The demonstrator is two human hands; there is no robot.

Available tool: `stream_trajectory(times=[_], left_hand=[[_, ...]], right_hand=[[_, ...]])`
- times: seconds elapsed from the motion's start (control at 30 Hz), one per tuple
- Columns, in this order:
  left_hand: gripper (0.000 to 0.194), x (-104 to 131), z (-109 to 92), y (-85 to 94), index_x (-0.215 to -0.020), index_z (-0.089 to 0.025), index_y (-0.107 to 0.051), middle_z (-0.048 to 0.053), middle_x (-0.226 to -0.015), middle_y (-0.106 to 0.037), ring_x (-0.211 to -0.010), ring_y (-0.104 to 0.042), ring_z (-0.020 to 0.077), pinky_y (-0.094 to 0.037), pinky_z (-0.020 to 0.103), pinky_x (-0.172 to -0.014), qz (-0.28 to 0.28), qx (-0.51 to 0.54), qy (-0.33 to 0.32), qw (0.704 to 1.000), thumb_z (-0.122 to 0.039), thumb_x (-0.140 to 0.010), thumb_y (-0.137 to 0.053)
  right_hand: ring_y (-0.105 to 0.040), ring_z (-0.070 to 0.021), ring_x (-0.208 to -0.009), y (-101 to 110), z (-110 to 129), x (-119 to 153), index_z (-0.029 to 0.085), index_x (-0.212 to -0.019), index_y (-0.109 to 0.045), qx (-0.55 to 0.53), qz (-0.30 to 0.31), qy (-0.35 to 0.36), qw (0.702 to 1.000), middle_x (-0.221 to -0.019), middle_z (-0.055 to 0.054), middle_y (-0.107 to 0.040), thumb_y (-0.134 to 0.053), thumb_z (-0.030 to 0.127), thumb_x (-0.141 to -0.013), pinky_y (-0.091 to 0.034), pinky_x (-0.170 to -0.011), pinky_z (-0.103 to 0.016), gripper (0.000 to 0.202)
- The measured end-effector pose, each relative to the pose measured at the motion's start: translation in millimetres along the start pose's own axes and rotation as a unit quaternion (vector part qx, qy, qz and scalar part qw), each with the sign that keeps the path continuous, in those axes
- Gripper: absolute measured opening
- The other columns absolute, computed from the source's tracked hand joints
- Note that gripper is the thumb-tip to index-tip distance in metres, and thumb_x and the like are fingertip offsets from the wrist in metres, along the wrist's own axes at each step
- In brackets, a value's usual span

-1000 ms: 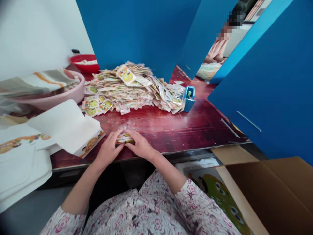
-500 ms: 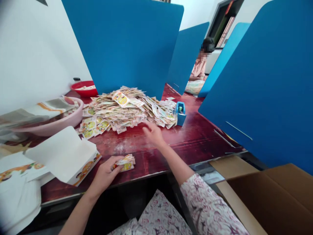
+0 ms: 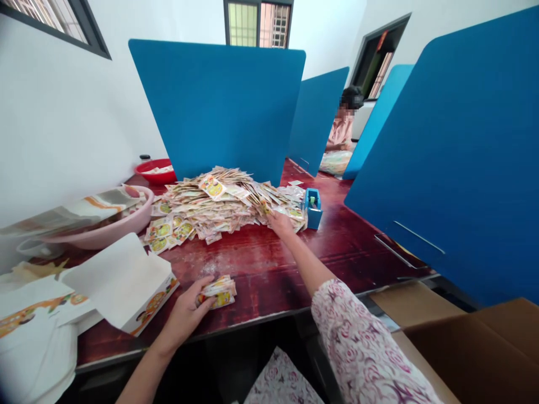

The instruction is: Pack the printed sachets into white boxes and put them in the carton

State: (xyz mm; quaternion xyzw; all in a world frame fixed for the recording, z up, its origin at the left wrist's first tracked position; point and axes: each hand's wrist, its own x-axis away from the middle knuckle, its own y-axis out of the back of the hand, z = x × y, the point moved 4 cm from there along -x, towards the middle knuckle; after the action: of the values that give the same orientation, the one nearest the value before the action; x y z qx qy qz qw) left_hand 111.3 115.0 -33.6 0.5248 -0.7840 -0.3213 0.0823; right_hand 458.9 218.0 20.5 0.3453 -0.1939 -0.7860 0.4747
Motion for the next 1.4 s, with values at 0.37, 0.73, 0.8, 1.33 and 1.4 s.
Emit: stream_trajectory(times=[0.37, 0.73, 0.8, 1.33, 1.4], left_hand=[[0.026, 11.0, -14.1, -7.0, -0.114, -0.020, -0.065, 0.008, -0.113, -0.072, -0.108, -0.068, 0.0226, -0.053, 0.040, -0.100, 0.039, -0.030, -0.064, 0.997, -0.017, -0.089, -0.058], [0.027, 15.7, -12.4, -7.7, -0.114, -0.022, -0.065, 0.007, -0.112, -0.069, -0.107, -0.066, 0.0212, -0.055, 0.041, -0.097, 0.030, -0.044, -0.117, 0.992, -0.013, -0.089, -0.060], [0.026, 16.9, -12.3, -6.6, -0.112, -0.021, -0.066, 0.011, -0.125, -0.063, -0.119, -0.062, 0.0239, -0.052, 0.045, -0.104, -0.009, -0.061, -0.139, 0.988, -0.013, -0.088, -0.062], [0.015, 19.3, -9.6, -9.1, -0.102, -0.016, -0.068, 0.020, -0.156, -0.039, -0.144, -0.043, 0.0320, -0.041, 0.058, -0.114, -0.014, -0.087, -0.161, 0.983, -0.014, -0.089, -0.061], [0.015, 19.5, -10.0, -9.1, -0.102, -0.017, -0.068, 0.020, -0.157, -0.038, -0.144, -0.043, 0.0319, -0.040, 0.057, -0.115, -0.015, -0.090, -0.158, 0.983, -0.014, -0.089, -0.061]], right_hand=[[-0.071, -0.0259, -0.096, -49.8, 49.4, 129.6, 0.018, -0.107, -0.074, -0.297, 0.143, -0.066, 0.942, -0.108, -0.008, -0.076, -0.072, 0.049, -0.074, -0.056, -0.092, -0.043, 0.045], [-0.068, -0.0257, -0.111, -72.5, 69.7, 165.5, 0.025, -0.108, -0.077, -0.304, 0.261, -0.046, 0.915, -0.117, -0.002, -0.075, -0.067, 0.052, -0.082, -0.048, -0.107, -0.046, 0.039], [-0.069, -0.0247, -0.106, -76.3, 70.9, 170.2, 0.023, -0.107, -0.077, -0.323, 0.275, -0.066, 0.903, -0.113, -0.003, -0.076, -0.069, 0.052, -0.080, -0.051, -0.103, -0.044, 0.040], [-0.067, -0.0194, -0.083, -88.1, 82.1, 177.1, 0.018, -0.088, -0.071, -0.358, 0.174, -0.107, 0.911, -0.089, -0.004, -0.073, -0.057, 0.059, -0.090, -0.052, -0.083, -0.032, 0.043], [-0.066, -0.0192, -0.083, -89.0, 80.6, 176.4, 0.019, -0.087, -0.071, -0.355, 0.164, -0.109, 0.914, -0.088, -0.004, -0.073, -0.056, 0.060, -0.090, -0.052, -0.083, -0.031, 0.044]])
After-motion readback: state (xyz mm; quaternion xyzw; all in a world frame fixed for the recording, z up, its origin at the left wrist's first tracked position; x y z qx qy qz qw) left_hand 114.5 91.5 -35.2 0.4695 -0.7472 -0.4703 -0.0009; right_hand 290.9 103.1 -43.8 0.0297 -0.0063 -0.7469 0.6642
